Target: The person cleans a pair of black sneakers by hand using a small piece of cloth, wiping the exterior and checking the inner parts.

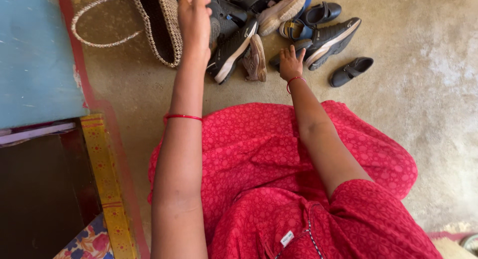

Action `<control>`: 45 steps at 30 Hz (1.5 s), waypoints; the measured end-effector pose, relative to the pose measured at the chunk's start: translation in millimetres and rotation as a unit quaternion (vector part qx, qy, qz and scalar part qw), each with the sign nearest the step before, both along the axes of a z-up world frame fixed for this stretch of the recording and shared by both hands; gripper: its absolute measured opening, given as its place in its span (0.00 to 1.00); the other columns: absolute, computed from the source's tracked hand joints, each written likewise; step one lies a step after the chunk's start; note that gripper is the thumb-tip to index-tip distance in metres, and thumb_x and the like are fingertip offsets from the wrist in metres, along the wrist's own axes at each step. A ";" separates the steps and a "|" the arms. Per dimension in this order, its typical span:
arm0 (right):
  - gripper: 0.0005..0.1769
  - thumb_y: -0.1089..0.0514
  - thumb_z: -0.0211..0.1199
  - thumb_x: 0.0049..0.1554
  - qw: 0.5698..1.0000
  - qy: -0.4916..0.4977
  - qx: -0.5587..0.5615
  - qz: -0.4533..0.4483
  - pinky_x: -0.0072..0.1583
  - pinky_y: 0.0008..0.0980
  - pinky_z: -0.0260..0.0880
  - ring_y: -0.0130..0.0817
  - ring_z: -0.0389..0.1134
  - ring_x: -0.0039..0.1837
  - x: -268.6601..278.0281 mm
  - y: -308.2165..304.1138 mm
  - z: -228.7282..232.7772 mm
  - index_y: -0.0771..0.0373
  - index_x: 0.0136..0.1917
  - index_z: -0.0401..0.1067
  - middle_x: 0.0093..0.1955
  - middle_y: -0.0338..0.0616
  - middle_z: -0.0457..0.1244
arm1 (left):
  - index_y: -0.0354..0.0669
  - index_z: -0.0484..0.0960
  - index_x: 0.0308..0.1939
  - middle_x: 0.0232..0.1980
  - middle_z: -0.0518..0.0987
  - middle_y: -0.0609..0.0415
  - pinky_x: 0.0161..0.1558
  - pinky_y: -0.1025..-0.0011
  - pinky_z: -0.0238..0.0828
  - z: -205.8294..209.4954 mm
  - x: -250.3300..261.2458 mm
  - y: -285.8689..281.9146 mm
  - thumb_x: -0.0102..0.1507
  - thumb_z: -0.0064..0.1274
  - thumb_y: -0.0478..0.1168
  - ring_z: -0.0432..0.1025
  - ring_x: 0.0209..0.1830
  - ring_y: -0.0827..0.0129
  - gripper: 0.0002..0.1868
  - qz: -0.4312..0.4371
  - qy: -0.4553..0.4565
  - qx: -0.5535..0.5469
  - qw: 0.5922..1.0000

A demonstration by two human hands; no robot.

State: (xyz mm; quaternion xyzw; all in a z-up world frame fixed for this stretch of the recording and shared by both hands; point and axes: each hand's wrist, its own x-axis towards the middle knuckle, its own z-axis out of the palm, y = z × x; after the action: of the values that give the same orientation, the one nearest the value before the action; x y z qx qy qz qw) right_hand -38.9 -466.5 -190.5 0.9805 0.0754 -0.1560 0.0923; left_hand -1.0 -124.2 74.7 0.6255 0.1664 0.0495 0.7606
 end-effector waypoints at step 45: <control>0.31 0.58 0.52 0.64 0.961 -0.026 -0.019 0.273 0.74 0.65 0.47 0.41 0.58 0.69 17.9 160.0 -4.3 0.43 0.80 0.59 0.66 0.41 0.58 | 0.54 0.53 0.80 0.84 0.44 0.45 0.72 0.27 0.21 24.9 -26.3 35.8 0.56 0.64 0.43 0.37 0.82 0.37 0.51 -0.193 0.115 0.695 0.683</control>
State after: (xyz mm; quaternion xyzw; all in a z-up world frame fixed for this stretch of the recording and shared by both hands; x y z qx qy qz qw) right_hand -21.1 -306.5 -194.8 0.9245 0.3348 -0.1012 0.1517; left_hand -27.2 -88.4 99.6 0.9936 0.0457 -0.0697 0.0759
